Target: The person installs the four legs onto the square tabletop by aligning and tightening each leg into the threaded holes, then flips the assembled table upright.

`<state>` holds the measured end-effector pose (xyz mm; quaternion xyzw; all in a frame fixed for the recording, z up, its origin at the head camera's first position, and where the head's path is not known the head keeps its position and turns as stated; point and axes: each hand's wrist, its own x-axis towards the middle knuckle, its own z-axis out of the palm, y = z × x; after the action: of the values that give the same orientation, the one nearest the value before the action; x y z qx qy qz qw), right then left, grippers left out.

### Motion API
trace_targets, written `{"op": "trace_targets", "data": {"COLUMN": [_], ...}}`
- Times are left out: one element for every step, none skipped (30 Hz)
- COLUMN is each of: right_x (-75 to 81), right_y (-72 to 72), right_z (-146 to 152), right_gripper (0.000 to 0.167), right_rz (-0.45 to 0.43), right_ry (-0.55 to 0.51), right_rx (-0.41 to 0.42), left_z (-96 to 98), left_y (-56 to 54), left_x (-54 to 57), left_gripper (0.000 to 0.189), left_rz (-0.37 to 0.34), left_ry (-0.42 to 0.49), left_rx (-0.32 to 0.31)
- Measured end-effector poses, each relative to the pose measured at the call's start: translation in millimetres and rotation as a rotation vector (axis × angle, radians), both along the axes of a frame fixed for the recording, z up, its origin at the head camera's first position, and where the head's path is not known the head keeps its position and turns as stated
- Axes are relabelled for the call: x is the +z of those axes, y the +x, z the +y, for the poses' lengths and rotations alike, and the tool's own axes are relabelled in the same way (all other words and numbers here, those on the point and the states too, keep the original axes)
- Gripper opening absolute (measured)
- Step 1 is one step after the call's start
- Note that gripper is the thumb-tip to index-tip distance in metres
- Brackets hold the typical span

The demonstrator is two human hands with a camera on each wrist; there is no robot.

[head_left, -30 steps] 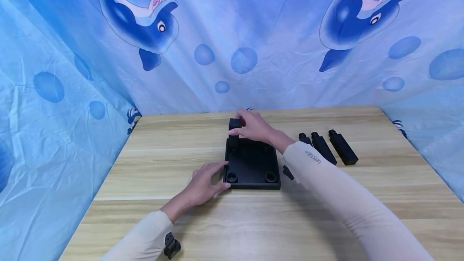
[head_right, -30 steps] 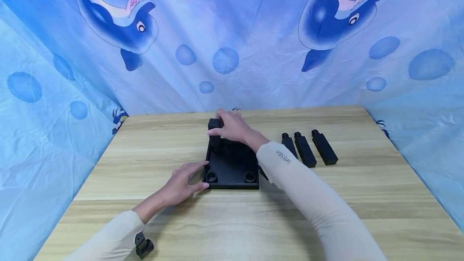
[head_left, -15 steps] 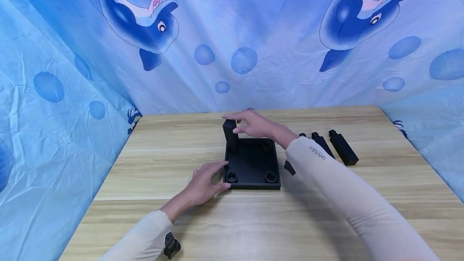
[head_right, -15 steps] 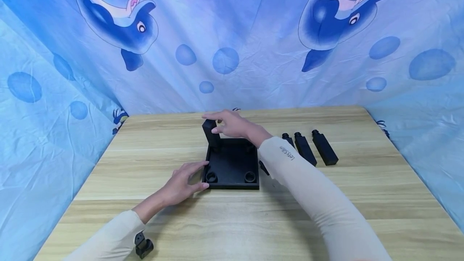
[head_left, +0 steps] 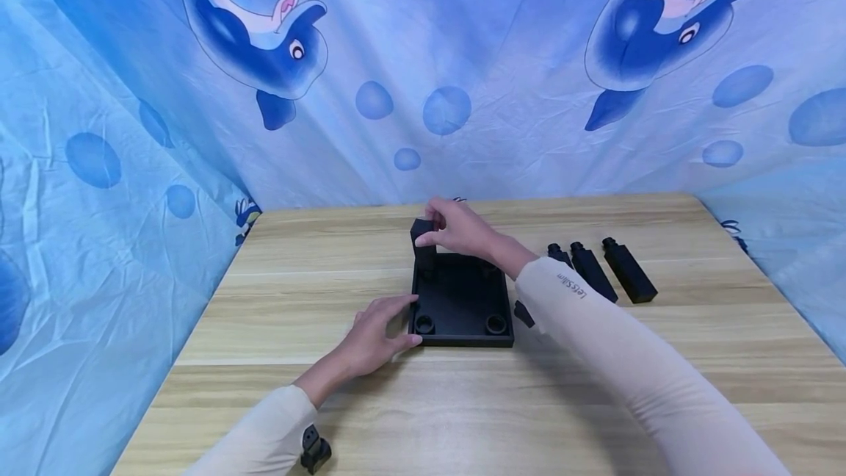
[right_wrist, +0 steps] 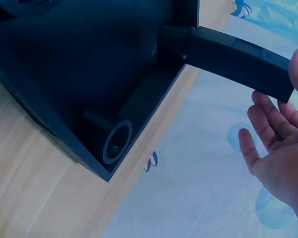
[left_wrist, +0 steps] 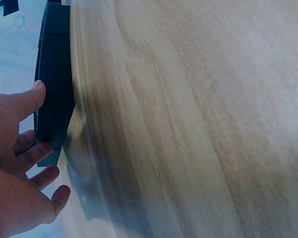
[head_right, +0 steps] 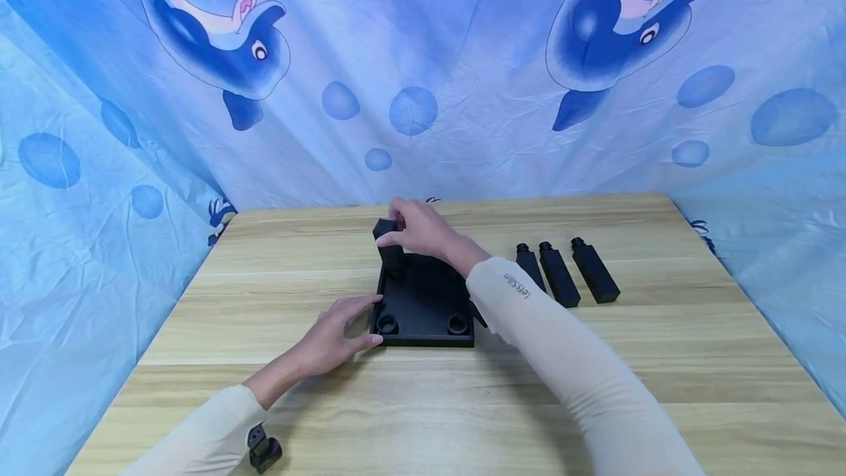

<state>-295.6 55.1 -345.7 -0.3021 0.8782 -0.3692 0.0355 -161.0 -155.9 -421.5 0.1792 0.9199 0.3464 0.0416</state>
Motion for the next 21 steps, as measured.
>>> {"op": "trace_targets", "data": {"right_x": [0.8,1.5,2.7,3.9,5.1,6.2,7.2,8.2,9.3,9.8,10.1,10.4,10.3,10.2,9.7,9.2,8.6,7.9,7.1,6.3,5.3], "right_y": [0.1,-0.1,-0.3,-0.5,-1.0,-1.6,-2.3,-3.1,-3.7,-4.4,-5.1,-5.5,-5.7,-5.7,-5.5,-5.1,-4.7,-4.1,-3.7,-3.3,-3.0], "right_z": [0.6,1.6,2.7,3.9,5.3,6.5,7.5,8.2,8.5,8.7,8.6,8.3,7.9,7.3,6.8,6.1,5.3,4.6,3.9,3.0,2.3], "right_gripper": [0.034,0.036,0.039,0.042,0.046,0.049,0.052,0.054,0.053,0.052,0.051,0.049,0.047,0.046,0.044,0.043,0.042,0.04,0.039,0.036,0.034], "right_rz": [-0.007,-0.015,-0.023,-0.033,-0.041,-0.048,-0.052,-0.048,-0.045,-0.041,-0.035,-0.03,-0.026,-0.027,-0.028,-0.029,-0.028,-0.025,-0.018,-0.013,-0.009], "right_ry": [0.005,0.011,0.017,0.024,0.029,0.031,0.034,0.039,0.039,0.041,0.04,0.041,0.041,0.039,0.038,0.039,0.036,0.035,0.03,0.026,0.02], "right_rx": [0.001,0.006,0.014,0.024,0.041,0.062,0.083,0.107,0.129,0.148,0.162,0.168,0.169,0.164,0.153,0.139,0.123,0.104,0.087,0.069,0.054], "left_z": [0.0,0.1,0.1,0.1,0.1,0.1,0.1,0.0,0.0,-0.1,-0.2,-0.2,-0.2,-0.1,-0.1,-0.1,0.0,0.0,0.0,-0.1,-0.1], "left_y": [0.0,0.0,0.0,0.0,0.1,0.2,0.4,0.6,0.8,0.9,1.0,1.0,0.9,0.8,0.7,0.5,0.3,0.1,0.0,-0.1,-0.2], "left_x": [0.0,0.0,0.0,0.1,0.1,0.1,0.1,0.1,0.0,0.0,0.0,0.1,0.2,0.2,0.2,0.3,0.3,0.3,0.2,0.1,0.1], "left_gripper": [0.064,0.064,0.064,0.064,0.065,0.065,0.065,0.065,0.065,0.065,0.065,0.065,0.065,0.064,0.064,0.064,0.064,0.064,0.064,0.064,0.065], "left_rz": [0.0,0.0,-0.001,-0.001,-0.002,-0.004,-0.005,-0.006,-0.008,-0.01,-0.011,-0.01,-0.011,-0.01,-0.01,-0.009,-0.008,-0.007,-0.007,-0.007,-0.007], "left_ry": [-0.001,-0.001,-0.001,-0.002,-0.002,-0.003,-0.003,-0.003,-0.003,-0.002,-0.002,-0.001,0.0,0.0,0.001,0.002,0.002,0.003,0.003,0.002,0.002], "left_rx": [0.001,0.001,0.002,0.003,0.004,0.005,0.005,0.005,0.006,0.007,0.007,0.006,0.005,0.004,0.003,0.001,0.0,-0.001,-0.002,-0.002,-0.003]}}
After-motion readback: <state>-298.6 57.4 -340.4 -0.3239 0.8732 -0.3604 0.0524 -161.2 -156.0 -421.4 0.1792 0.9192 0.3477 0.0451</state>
